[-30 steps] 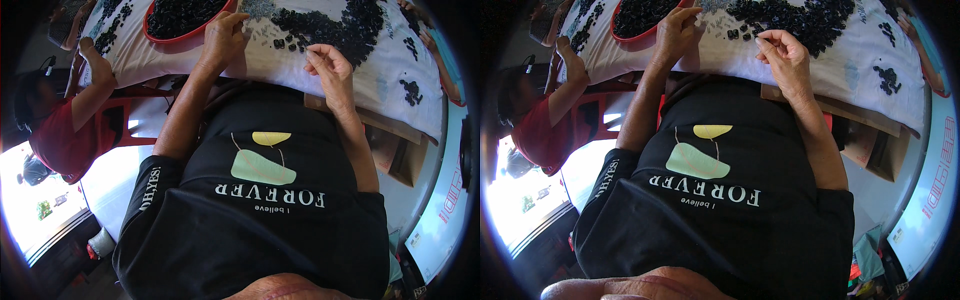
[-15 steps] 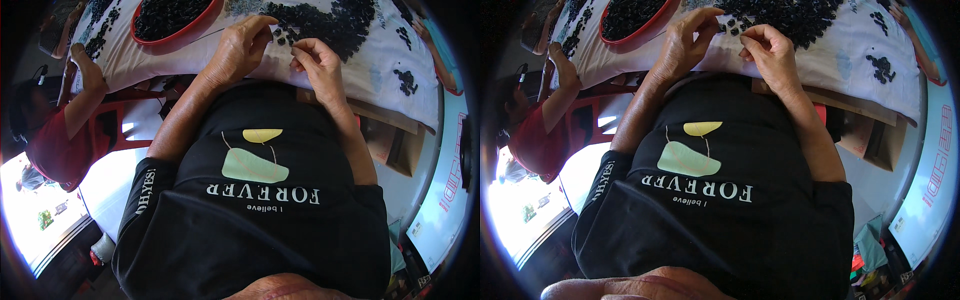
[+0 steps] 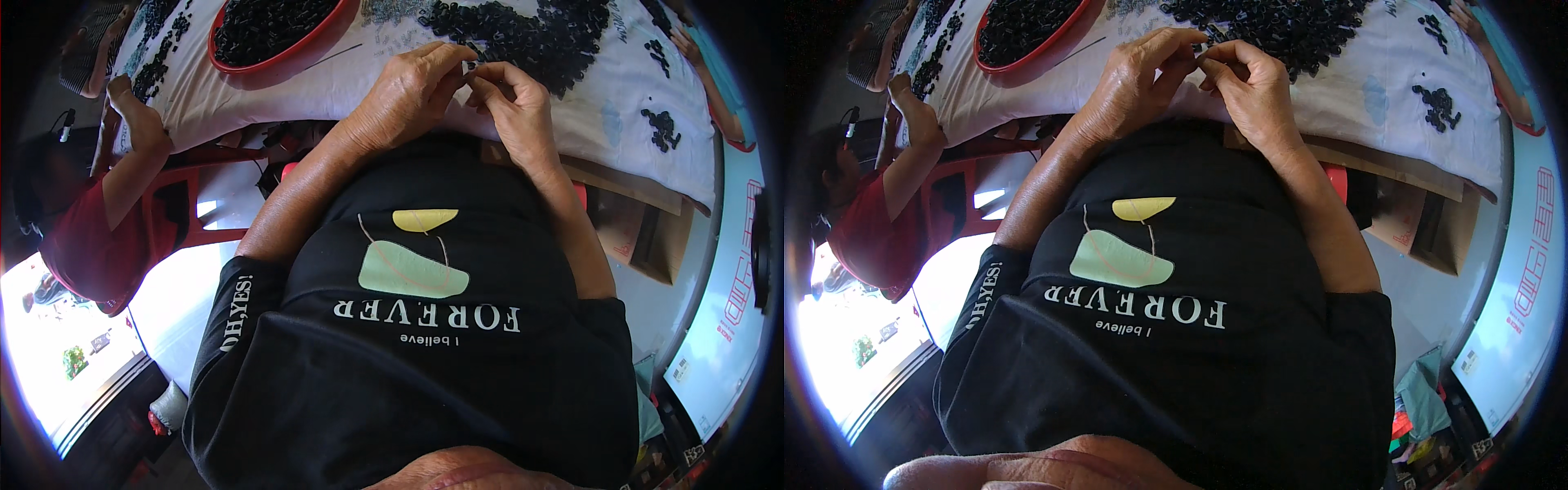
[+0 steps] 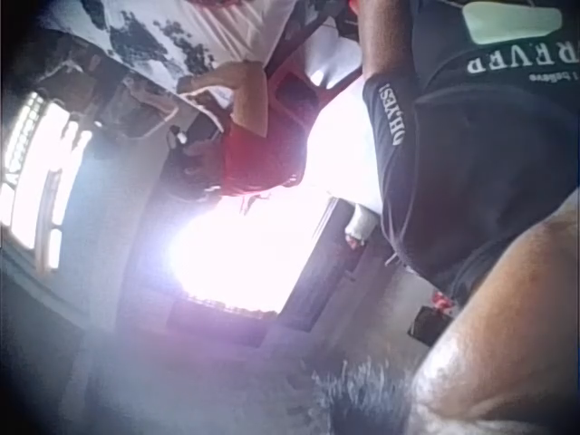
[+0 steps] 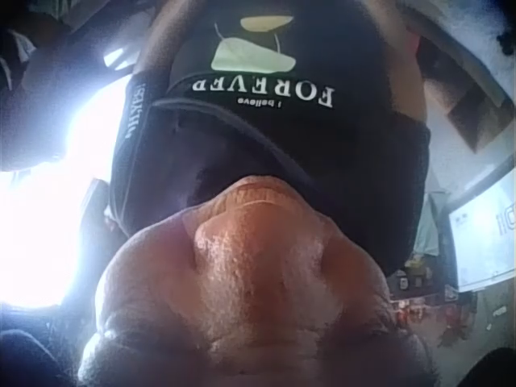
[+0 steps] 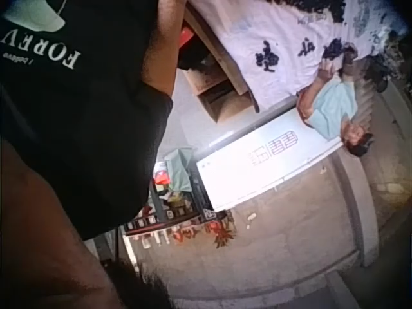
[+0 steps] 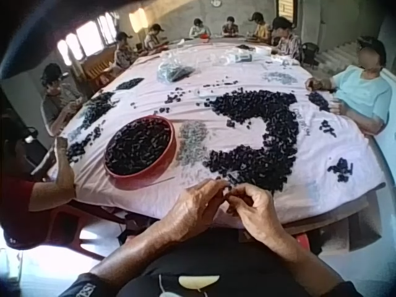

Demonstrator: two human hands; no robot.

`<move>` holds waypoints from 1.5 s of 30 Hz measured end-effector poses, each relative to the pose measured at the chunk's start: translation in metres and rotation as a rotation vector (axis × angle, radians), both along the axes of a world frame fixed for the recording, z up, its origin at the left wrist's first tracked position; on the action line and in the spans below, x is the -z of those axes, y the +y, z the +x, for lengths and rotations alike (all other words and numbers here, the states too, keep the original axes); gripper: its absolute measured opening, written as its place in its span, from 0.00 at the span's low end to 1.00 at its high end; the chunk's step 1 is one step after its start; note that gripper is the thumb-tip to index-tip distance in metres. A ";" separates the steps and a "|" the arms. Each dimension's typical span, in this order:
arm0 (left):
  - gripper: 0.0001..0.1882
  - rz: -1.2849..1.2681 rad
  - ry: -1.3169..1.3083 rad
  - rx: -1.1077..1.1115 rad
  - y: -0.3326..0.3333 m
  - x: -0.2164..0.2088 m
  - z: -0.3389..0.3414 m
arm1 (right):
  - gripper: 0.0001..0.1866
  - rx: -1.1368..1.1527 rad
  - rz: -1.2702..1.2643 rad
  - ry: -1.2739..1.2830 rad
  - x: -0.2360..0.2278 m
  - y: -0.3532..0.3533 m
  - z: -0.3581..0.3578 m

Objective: The person sorts small plastic parts by hand on a workspace table, inspecting them one by one.

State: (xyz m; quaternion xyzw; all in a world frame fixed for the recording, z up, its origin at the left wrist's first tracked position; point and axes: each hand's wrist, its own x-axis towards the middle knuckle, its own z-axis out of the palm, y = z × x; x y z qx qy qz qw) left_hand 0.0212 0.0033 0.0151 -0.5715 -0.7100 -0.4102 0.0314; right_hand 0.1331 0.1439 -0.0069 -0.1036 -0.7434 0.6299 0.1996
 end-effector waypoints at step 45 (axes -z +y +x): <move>0.15 -0.127 -0.688 0.067 -0.003 0.004 -0.005 | 0.05 -0.021 -0.158 -0.064 -0.001 0.005 0.000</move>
